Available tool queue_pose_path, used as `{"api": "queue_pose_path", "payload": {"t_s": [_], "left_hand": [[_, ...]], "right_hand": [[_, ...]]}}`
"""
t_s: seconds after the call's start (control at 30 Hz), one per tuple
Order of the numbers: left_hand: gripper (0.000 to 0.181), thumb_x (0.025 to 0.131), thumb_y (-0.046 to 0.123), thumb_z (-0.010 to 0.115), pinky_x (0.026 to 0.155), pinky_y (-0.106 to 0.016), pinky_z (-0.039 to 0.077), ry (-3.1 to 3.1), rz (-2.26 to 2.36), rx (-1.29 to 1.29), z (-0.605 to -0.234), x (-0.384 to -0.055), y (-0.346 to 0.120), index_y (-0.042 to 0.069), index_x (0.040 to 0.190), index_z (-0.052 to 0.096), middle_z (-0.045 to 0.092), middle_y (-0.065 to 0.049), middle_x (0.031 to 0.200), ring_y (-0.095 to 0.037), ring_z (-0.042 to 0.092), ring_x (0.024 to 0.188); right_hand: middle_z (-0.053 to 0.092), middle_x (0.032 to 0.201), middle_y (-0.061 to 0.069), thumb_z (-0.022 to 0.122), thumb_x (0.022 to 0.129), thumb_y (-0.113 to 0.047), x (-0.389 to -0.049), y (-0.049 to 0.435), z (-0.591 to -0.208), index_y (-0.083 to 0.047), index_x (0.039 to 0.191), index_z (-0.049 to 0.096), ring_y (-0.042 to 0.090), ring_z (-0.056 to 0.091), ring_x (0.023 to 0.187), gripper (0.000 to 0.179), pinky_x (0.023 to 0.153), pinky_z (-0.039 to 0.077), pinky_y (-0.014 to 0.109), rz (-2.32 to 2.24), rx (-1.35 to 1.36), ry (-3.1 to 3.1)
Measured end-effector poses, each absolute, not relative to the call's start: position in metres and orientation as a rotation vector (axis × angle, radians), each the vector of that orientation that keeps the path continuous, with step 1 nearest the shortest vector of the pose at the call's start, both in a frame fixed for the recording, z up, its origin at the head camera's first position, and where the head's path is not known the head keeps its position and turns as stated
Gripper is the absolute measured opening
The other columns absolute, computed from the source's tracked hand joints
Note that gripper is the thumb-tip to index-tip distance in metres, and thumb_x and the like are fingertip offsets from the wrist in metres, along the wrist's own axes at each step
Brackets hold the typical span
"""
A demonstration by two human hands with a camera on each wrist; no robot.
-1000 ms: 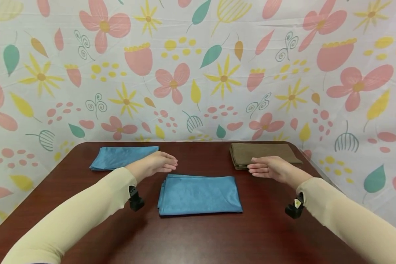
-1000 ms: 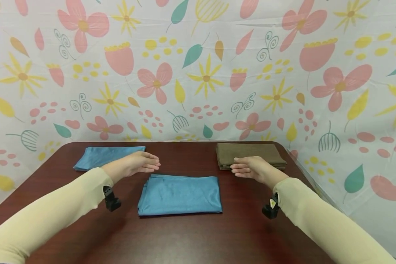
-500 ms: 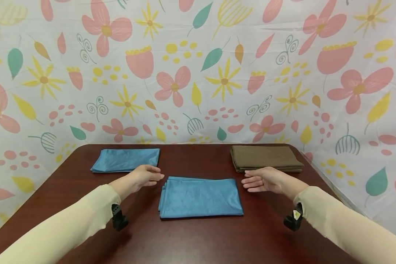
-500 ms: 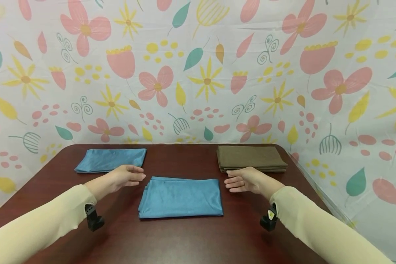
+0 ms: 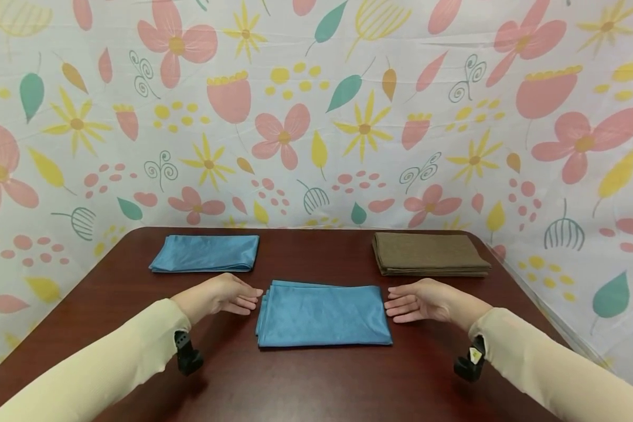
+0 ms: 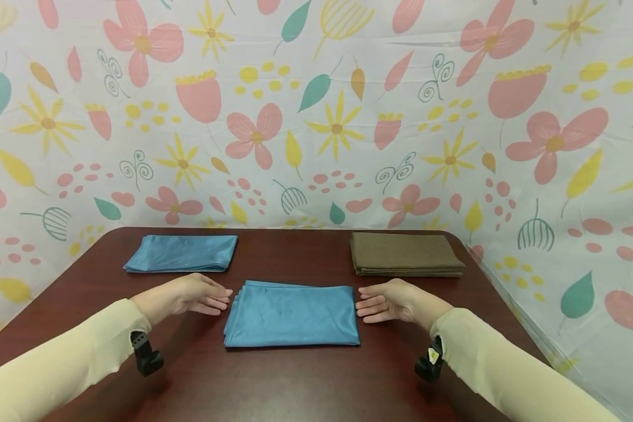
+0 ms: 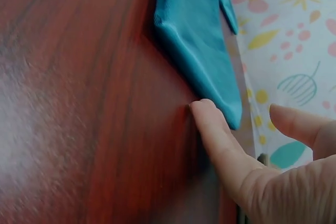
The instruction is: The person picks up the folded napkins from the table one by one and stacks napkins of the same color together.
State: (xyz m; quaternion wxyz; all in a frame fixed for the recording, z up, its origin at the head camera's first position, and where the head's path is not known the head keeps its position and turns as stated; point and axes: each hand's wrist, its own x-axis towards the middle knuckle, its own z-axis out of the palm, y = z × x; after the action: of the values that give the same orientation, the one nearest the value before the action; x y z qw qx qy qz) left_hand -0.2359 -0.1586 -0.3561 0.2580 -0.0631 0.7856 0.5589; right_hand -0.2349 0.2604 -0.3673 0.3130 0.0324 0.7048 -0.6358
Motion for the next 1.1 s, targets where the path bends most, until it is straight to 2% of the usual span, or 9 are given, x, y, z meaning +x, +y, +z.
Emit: {"api": "queue_pose_path", "payload": {"t_s": [0.13, 0.23, 0.43, 0.5, 0.7, 0.8, 0.9, 1.0, 1.1], "left_hand": [[0.039, 0.094, 0.013, 0.065, 0.087, -0.04, 0.058, 2.119, 1.517, -0.157, -0.358, -0.236, -0.155, -0.011, 0.123, 0.059, 0.066, -0.021, 0.111, -0.026, 0.069, 0.098], [0.039, 0.092, 0.012, 0.066, 0.087, -0.04, 0.058, 2.102, 1.517, -0.141, -0.36, -0.237, -0.153, -0.012, 0.122, 0.059, 0.067, -0.018, 0.106, -0.023, 0.069, 0.093], [0.043, 0.091, 0.013, 0.069, 0.089, -0.041, 0.057, 2.072, 1.475, -0.149, -0.364, -0.239, -0.148, -0.013, 0.123, 0.056, 0.062, -0.02, 0.112, -0.026, 0.065, 0.099], [0.047, 0.091, 0.014, 0.069, 0.091, -0.041, 0.056, 2.073, 1.453, -0.148, -0.365, -0.239, -0.146, -0.013, 0.126, 0.054, 0.059, -0.023, 0.121, -0.031, 0.062, 0.108], [0.072, 0.089, 0.01, 0.07, 0.099, -0.044, 0.051, 2.047, 1.4, -0.106, -0.367, -0.24, -0.136, -0.016, 0.143, 0.031, 0.036, -0.031, 0.147, -0.043, 0.041, 0.134], [0.077, 0.089, 0.005, 0.069, 0.103, -0.046, 0.047, 2.039, 1.388, -0.08, -0.368, -0.241, -0.133, -0.016, 0.147, 0.021, 0.023, -0.032, 0.154, -0.045, 0.033, 0.139], [0.079, 0.089, 0.001, 0.067, 0.105, -0.048, 0.046, 2.032, 1.393, -0.058, -0.37, -0.241, -0.133, -0.017, 0.147, 0.016, 0.017, -0.032, 0.155, -0.044, 0.033, 0.139], [0.076, 0.091, 0.001, 0.065, 0.104, -0.049, 0.046, 2.019, 1.394, -0.03, -0.373, -0.242, -0.134, -0.019, 0.146, 0.016, 0.032, -0.031, 0.15, -0.037, 0.05, 0.129], [0.066, 0.093, 0.003, 0.063, 0.101, -0.047, 0.049, 2.01, 1.409, -0.023, -0.375, -0.243, -0.135, -0.018, 0.144, 0.026, 0.059, -0.022, 0.127, -0.025, 0.066, 0.105]], "right_hand": [[0.068, 0.11, 0.018, 0.053, 0.101, -0.015, -0.232, 0.256, -0.372, 0.016, 0.138, 0.038, 0.027, 0.068, 0.1, 0.051, 0.094, 0.054, 0.045, -1.706, 0.101, 1.843], [0.062, 0.118, 0.023, 0.052, 0.1, -0.012, -0.23, 0.251, -0.374, 0.015, 0.138, 0.039, 0.029, 0.066, 0.102, 0.048, 0.095, 0.054, 0.045, -1.707, 0.115, 1.844], [0.03, 0.145, 0.04, 0.054, 0.099, -0.015, -0.23, 0.243, -0.382, 0.015, 0.144, 0.026, 0.043, 0.044, 0.131, 0.061, 0.098, 0.052, 0.044, -1.653, 0.091, 1.851], [0.027, 0.147, 0.04, 0.055, 0.099, -0.016, -0.23, 0.242, -0.384, 0.015, 0.145, 0.024, 0.044, 0.039, 0.135, 0.064, 0.097, 0.052, 0.044, -1.645, 0.074, 1.852], [0.062, 0.116, 0.016, 0.052, 0.1, -0.012, -0.231, 0.24, -0.388, 0.006, 0.126, 0.048, 0.022, 0.064, 0.106, 0.032, 0.091, 0.056, 0.038, -1.688, -0.026, 1.731], [0.067, 0.104, 0.008, 0.05, 0.101, -0.01, -0.231, 0.239, -0.39, 0.001, 0.116, 0.054, 0.018, 0.066, 0.098, 0.019, 0.091, 0.056, 0.038, -1.716, -0.069, 1.644], [0.068, 0.101, 0.007, 0.048, 0.102, -0.01, -0.231, 0.238, -0.392, -0.001, 0.113, 0.055, 0.017, 0.067, 0.097, 0.016, 0.09, 0.056, 0.036, -1.731, -0.074, 1.614], [0.069, 0.1, 0.006, 0.047, 0.102, -0.009, -0.231, 0.238, -0.394, -0.002, 0.112, 0.054, 0.016, 0.067, 0.096, 0.014, 0.089, 0.056, 0.036, -1.746, -0.068, 1.6], [0.069, 0.099, 0.006, 0.045, 0.103, -0.008, -0.231, 0.238, -0.395, -0.003, 0.112, 0.053, 0.016, 0.067, 0.096, 0.014, 0.089, 0.056, 0.035, -1.752, -0.079, 1.586]]}}
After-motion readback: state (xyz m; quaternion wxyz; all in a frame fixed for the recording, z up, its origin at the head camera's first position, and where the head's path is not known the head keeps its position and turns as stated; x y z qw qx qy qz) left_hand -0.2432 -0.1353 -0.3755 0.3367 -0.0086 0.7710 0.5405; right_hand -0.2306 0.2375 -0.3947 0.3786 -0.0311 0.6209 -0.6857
